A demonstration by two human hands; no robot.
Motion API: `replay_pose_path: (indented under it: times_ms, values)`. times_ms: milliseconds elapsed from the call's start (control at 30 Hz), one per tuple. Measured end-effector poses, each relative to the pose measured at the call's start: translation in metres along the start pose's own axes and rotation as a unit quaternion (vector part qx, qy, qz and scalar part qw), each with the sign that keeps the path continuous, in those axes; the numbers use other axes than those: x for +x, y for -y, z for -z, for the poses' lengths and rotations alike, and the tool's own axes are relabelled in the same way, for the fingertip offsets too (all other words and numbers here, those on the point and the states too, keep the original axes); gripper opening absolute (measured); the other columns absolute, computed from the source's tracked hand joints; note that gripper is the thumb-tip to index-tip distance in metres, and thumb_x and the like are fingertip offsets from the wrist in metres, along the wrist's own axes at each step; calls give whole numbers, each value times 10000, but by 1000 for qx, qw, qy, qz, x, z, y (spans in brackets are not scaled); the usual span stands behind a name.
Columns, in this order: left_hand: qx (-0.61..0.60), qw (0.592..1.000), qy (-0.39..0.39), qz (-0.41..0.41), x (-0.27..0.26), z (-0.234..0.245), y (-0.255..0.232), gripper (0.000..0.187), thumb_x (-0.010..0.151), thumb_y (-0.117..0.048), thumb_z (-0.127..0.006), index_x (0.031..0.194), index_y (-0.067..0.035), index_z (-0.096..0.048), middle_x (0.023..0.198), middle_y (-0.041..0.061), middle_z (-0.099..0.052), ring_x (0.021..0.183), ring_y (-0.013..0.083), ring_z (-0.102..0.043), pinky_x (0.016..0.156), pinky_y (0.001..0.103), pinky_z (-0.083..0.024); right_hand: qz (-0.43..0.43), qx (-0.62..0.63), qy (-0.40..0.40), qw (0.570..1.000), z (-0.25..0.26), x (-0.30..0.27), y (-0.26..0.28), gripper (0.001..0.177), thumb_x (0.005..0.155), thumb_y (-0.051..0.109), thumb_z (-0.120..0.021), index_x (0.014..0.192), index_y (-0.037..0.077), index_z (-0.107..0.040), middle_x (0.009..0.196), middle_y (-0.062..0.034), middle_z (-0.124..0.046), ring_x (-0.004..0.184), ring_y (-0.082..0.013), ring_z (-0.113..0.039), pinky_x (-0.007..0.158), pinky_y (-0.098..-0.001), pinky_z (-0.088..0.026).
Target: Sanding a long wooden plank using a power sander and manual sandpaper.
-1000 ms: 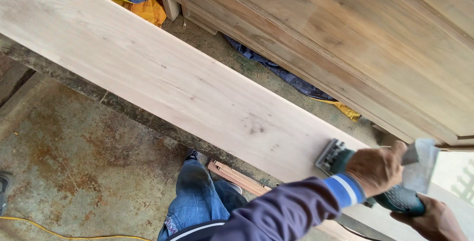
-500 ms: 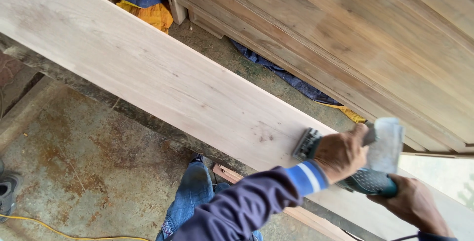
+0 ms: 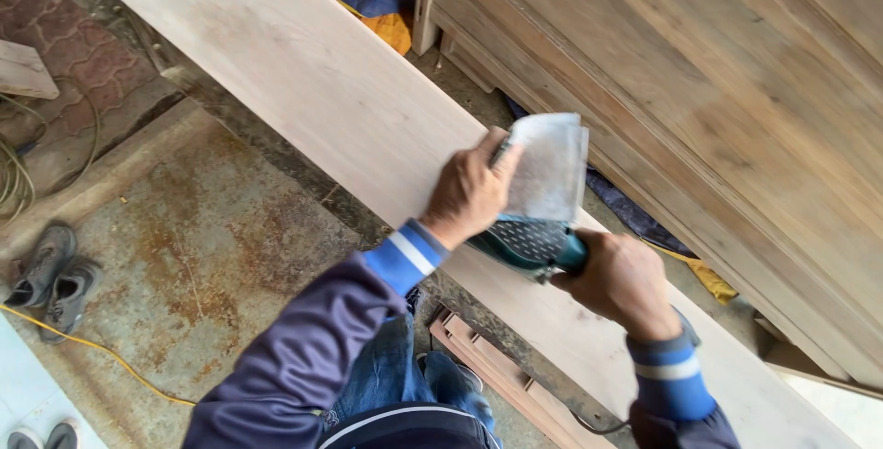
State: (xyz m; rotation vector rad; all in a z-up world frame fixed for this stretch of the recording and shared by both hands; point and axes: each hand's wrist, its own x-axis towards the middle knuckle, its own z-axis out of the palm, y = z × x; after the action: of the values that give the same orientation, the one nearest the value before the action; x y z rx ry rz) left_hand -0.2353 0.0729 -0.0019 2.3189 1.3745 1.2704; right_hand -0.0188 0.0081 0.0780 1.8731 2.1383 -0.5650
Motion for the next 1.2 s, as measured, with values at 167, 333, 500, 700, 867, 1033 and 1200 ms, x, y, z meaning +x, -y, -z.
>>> replay_pose_path:
  times_ms: [167,333,500,700,867,1033,1200]
  values:
    - [-111,966,67,223,-6,74,58,350,1140,-271,-331,1073,-8,-552,611,71,-567,449,130,-614,382,278,-512,100,40,-37,993,6,31,79,368,759,364,-844,1055,157,-774,729,-55,-760,545,-197,-693,561,-355,-585]
    - [-114,971,35,208,-27,96,54,377,1146,-296,-322,1063,-14,-558,630,47,-576,486,107,-625,379,254,-538,117,40,-27,992,0,17,90,294,786,320,-823,1016,145,-769,717,-63,-746,573,-210,-703,565,-368,-585]
    - [-103,961,58,252,-47,63,-12,395,1130,-323,-297,1043,-38,-557,579,57,-527,410,123,-551,355,272,-489,90,44,6,995,-5,-31,44,366,768,321,-828,1104,192,-762,729,-66,-748,595,-230,-710,566,-391,-581]
    - [-193,951,113,214,-75,-32,-127,308,1132,-281,-344,1107,-22,-509,581,62,-551,416,109,-578,300,261,-509,-8,44,40,998,-37,-117,-67,415,725,339,-833,1117,218,-767,750,-49,-784,592,-225,-731,593,-387,-598]
    - [-276,943,124,138,-92,-92,-254,167,1021,-80,-639,1123,-29,-518,677,100,-611,544,204,-641,458,337,-556,-166,-25,106,980,-94,-206,-193,463,676,521,-894,1011,217,-798,812,-58,-809,730,-240,-787,739,-383,-647]
    - [-333,916,188,125,-126,-168,-365,225,990,-104,-678,1127,-27,-517,702,131,-636,568,229,-662,544,358,-584,-291,-30,193,937,-185,-299,-361,538,630,512,-924,1070,226,-807,885,-19,-858,819,-178,-836,878,-323,-675]
    - [-341,904,241,90,-145,-219,-441,239,1008,-167,-671,1098,-16,-510,765,171,-698,597,229,-702,537,318,-598,-312,-7,219,924,-296,-390,-551,586,525,422,-1025,1040,203,-849,900,1,-842,815,-133,-832,924,-264,-668]
